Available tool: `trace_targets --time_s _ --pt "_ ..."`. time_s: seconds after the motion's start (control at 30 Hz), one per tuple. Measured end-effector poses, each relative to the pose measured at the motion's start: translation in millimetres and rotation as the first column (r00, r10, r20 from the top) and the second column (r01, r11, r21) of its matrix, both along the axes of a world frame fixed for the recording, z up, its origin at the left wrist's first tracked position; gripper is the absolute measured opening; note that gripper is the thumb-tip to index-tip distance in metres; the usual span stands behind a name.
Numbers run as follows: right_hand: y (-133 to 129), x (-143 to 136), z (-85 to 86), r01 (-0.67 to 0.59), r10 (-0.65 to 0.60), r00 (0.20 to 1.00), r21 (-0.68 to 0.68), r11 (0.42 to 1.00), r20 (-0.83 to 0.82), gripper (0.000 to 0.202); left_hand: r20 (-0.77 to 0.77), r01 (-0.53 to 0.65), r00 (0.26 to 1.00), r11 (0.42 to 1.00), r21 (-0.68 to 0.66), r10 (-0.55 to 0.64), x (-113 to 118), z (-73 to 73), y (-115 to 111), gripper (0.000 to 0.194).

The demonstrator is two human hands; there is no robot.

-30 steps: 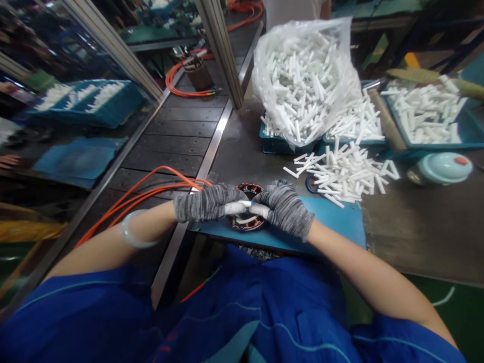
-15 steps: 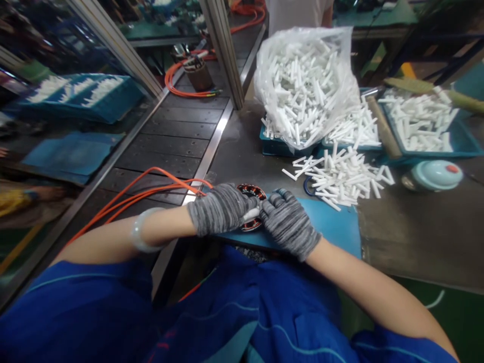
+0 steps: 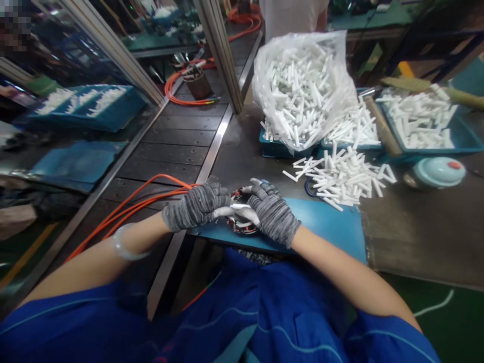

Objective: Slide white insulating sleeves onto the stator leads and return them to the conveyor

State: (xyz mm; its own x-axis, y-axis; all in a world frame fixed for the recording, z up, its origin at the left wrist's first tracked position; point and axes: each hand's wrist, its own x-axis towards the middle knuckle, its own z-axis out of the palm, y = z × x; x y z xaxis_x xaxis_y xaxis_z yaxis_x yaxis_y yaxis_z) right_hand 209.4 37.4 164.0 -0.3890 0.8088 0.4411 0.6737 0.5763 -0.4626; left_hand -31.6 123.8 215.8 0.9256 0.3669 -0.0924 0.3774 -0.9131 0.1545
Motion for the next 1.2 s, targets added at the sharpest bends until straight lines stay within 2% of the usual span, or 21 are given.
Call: trace_targets --time_s 0.13,0.3,0.4,0.5,0.6,0.7,0.83,0.97,1.03,1.13,1.2 --pt "3 5 -22.5 -0.052 0.054 0.998 0.060 0.997 -0.030 0.031 -0.002 0.033 0.999 0.999 0.016 -0.033 3 -6.3 -1 0.043" --pt "0 20 -28.6 -0.117 0.118 0.987 0.016 0.993 -0.107 0.027 -0.002 0.067 0.998 0.997 0.032 -0.067 -2 -10.4 0 0.037" --pt "1 22 -24.4 -0.127 0.127 0.981 0.012 0.992 -0.149 0.026 0.005 0.053 0.999 0.998 0.019 -0.053 -3 -10.9 0 0.044" --pt "1 16 -10.2 -0.096 0.097 0.987 0.020 0.995 -0.131 0.028 0.034 0.005 0.999 0.999 0.053 -0.006 3 -8.8 -4 0.054" --pt "-1 3 7.3 -0.027 0.027 1.000 0.030 0.999 -0.008 0.029 0.048 -0.033 0.998 0.990 0.135 0.027 9 -6.8 -10 0.051" --pt "0 -7 11.1 0.018 -0.029 0.993 0.098 0.995 0.112 0.030 0.054 -0.038 0.998 0.982 0.185 0.029 10 -7.3 -14 0.051" --pt "3 3 -6.5 -0.051 0.026 0.987 0.158 0.986 0.158 0.032 0.084 0.054 0.994 0.988 0.142 -0.066 6 -11.2 -11 0.054" --pt "7 23 -25.3 -0.096 0.087 0.994 0.161 0.982 0.061 0.032 0.053 0.033 0.998 0.992 0.120 -0.039 9 -9.5 -8 0.056" --pt "7 30 -29.8 -0.093 0.095 0.995 0.131 0.987 -0.012 0.030 0.051 0.015 0.998 0.995 0.098 -0.020 9 -2.6 -6 0.055" --pt "-5 37 -26.1 -0.093 0.089 0.990 -0.036 0.995 -0.112 0.033 0.137 -0.020 0.991 0.999 0.049 0.013 -6 10.1 1 0.047" --pt "-22 39 -15.9 0.054 -0.074 0.980 -0.109 0.993 -0.185 0.040 0.229 -0.072 0.971 0.997 0.015 0.066 -26 11.9 9 0.047"
